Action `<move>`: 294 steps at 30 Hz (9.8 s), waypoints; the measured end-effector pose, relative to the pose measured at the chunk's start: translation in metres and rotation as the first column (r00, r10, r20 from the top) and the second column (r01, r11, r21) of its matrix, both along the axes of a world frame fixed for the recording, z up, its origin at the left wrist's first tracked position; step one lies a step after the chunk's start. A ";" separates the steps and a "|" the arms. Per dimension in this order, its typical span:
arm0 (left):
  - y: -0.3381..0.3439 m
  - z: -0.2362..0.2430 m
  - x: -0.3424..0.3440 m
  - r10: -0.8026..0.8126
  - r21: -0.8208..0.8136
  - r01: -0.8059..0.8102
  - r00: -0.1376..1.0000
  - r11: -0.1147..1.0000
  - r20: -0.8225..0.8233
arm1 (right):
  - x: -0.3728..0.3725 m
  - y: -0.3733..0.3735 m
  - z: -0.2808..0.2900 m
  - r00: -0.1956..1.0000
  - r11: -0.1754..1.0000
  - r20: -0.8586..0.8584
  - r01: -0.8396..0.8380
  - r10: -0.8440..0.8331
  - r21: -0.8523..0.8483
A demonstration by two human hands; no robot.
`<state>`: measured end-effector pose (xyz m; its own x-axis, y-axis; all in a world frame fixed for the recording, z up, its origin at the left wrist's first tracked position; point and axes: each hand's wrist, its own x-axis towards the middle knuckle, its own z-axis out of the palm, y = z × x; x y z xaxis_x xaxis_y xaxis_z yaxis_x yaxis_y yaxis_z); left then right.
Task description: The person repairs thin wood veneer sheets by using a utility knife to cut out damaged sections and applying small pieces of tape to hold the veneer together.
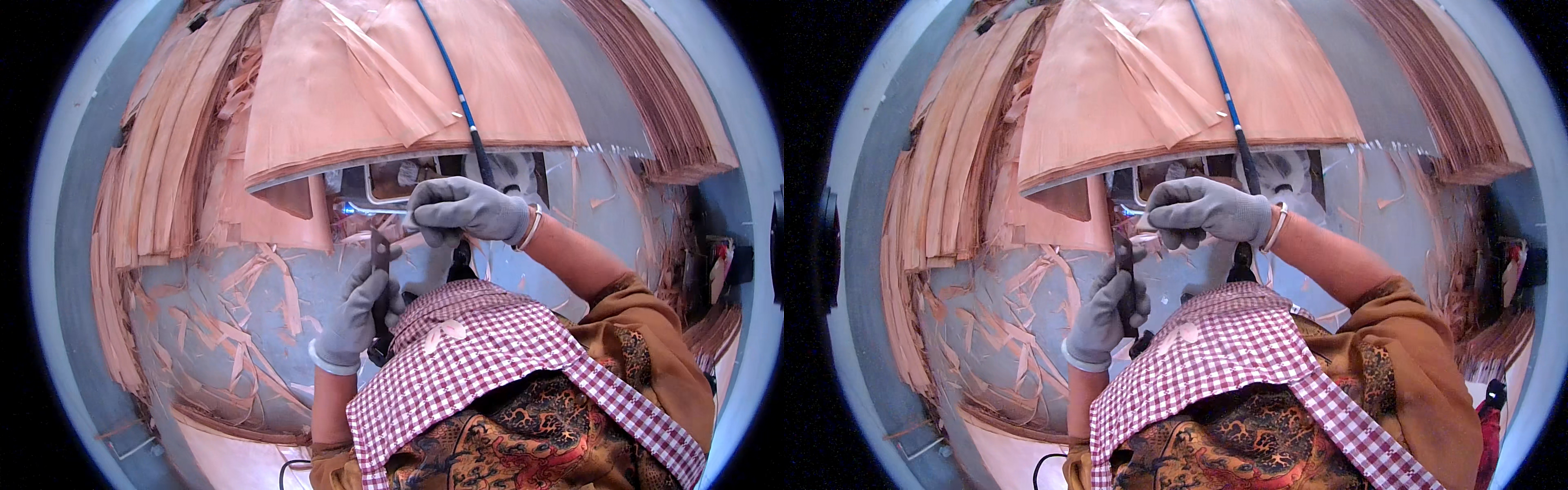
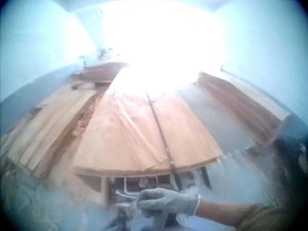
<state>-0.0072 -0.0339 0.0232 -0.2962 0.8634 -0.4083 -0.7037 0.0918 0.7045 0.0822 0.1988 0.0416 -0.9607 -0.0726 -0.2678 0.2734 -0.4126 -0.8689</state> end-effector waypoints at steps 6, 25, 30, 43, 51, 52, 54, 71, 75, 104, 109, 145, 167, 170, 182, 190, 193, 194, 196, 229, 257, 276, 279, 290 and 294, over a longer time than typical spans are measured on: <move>-0.008 0.002 0.000 -0.221 -0.002 0.221 0.975 0.975 0.022 | 0.009 -0.003 0.010 0.994 0.982 0.006 -0.107 0.107 0.156; 0.005 0.005 0.013 -0.205 -0.116 0.202 0.978 0.973 -0.022 | 0.014 -0.001 -0.004 0.986 0.934 0.053 -0.167 0.158 0.315; 0.001 0.004 0.008 -0.186 -0.117 0.189 0.982 0.975 0.032 | 0.016 0.004 -0.002 0.991 0.940 0.118 -0.095 0.059 0.329; 0.000 -0.001 0.008 -0.195 -0.131 0.202 0.979 0.970 0.064 | 0.018 0.000 0.000 0.991 0.954 0.097 -0.117 0.093 0.278; 0.001 -0.005 0.006 -0.218 -0.156 0.226 0.974 0.961 0.069 | 0.015 -0.005 -0.010 0.989 0.945 0.102 -0.132 0.105 0.299; 0.001 -0.006 0.007 -0.228 -0.178 0.232 0.973 0.956 0.045 | 0.014 -0.006 -0.011 0.983 0.922 0.112 -0.173 0.143 0.346; 0.000 -0.007 0.006 -0.264 -0.224 0.253 0.964 0.941 -0.021 | 0.013 -0.006 -0.014 0.979 0.851 0.097 -0.205 0.180 0.484; -0.005 -0.008 -0.004 -0.515 -0.188 0.506 0.857 0.842 0.001 | 0.033 -0.005 -0.036 0.879 0.889 0.158 -0.458 0.449 0.021; -0.007 -0.017 0.005 -0.429 -0.115 0.450 0.888 0.886 0.167 | 0.041 -0.006 -0.036 0.893 0.899 0.113 -0.430 0.436 -0.077; 0.247 -0.032 0.105 -0.719 -0.399 0.711 0.676 0.579 0.163 | 0.294 0.119 -0.233 0.129 0.054 0.307 0.969 -0.943 -0.241; 0.264 -0.033 0.100 -0.624 -0.447 0.600 0.773 0.664 0.112 | 0.276 0.210 -0.242 0.148 0.181 0.113 0.896 -0.983 0.406; 0.200 -0.025 -0.061 -0.604 -0.008 0.614 0.778 0.789 0.174 | 0.057 0.070 -0.049 0.679 0.680 0.080 0.708 -0.730 0.193; 0.199 -0.027 -0.062 -0.536 -0.007 0.556 0.804 0.831 0.256 | 0.037 0.070 -0.051 0.592 0.524 0.221 0.797 -0.775 -0.299; 0.199 -0.027 -0.061 -0.554 -0.019 0.569 0.808 0.822 0.198 | 0.040 0.071 -0.047 0.640 0.584 0.156 0.757 -0.752 -0.292; 0.198 -0.034 -0.057 -0.558 0.011 0.590 0.758 0.808 0.337 | 0.046 0.077 -0.053 0.494 0.478 0.138 0.868 -0.858 -0.137; 0.200 -0.035 -0.056 -0.590 -0.028 0.619 0.760 0.785 0.271 | 0.055 0.078 -0.052 0.526 0.522 0.166 0.850 -0.834 -0.075; 0.201 -0.033 -0.056 -0.601 -0.034 0.624 0.765 0.781 0.230 | 0.054 0.078 -0.052 0.512 0.508 0.163 0.858 -0.843 -0.073; 0.201 -0.032 -0.056 -0.607 -0.034 0.627 0.766 0.779 0.212 | 0.054 0.078 -0.052 0.494 0.489 0.147 0.869 -0.857 -0.075; 0.201 -0.032 -0.056 -0.610 -0.035 0.629 0.765 0.777 0.208 | 0.054 0.078 -0.051 0.528 0.527 0.157 0.848 -0.835 -0.052; 0.200 -0.032 -0.041 -0.616 -0.042 0.629 0.770 0.776 0.167 | 0.062 0.068 -0.036 0.459 0.469 0.118 0.879 -0.881 0.087; 0.195 -0.039 -0.044 -0.554 -0.020 0.572 0.802 0.820 0.225 | 0.047 0.059 -0.026 0.457 0.427 -0.019 0.845 -0.889 0.324; 0.195 -0.053 -0.047 -0.628 0.002 0.631 0.772 0.776 0.096 | 0.047 0.057 -0.024 0.503 0.357 -0.146 0.761 -0.852 0.543; 0.194 -0.054 -0.044 -0.621 -0.009 0.621 0.783 0.783 0.039 | 0.046 0.056 -0.033 0.514 0.424 -0.105 0.792 -0.852 0.439; 0.220 -0.037 -0.037 -0.736 -0.066 0.740 0.648 0.669 -0.194 | 0.078 0.081 -0.040 0.618 0.616 0.075 0.750 -0.782 0.241; 0.222 -0.039 -0.027 -0.739 -0.030 0.739 0.668 0.673 -0.088 | 0.092 0.084 -0.047 0.582 0.580 0.036 0.798 -0.812 0.165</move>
<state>-0.0342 0.1878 -0.0154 0.4073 0.8179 -0.4063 -0.3452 0.5498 0.7607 0.1741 0.2825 -0.0057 -0.5759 0.7561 -0.3109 -0.0353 -0.4030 -0.9145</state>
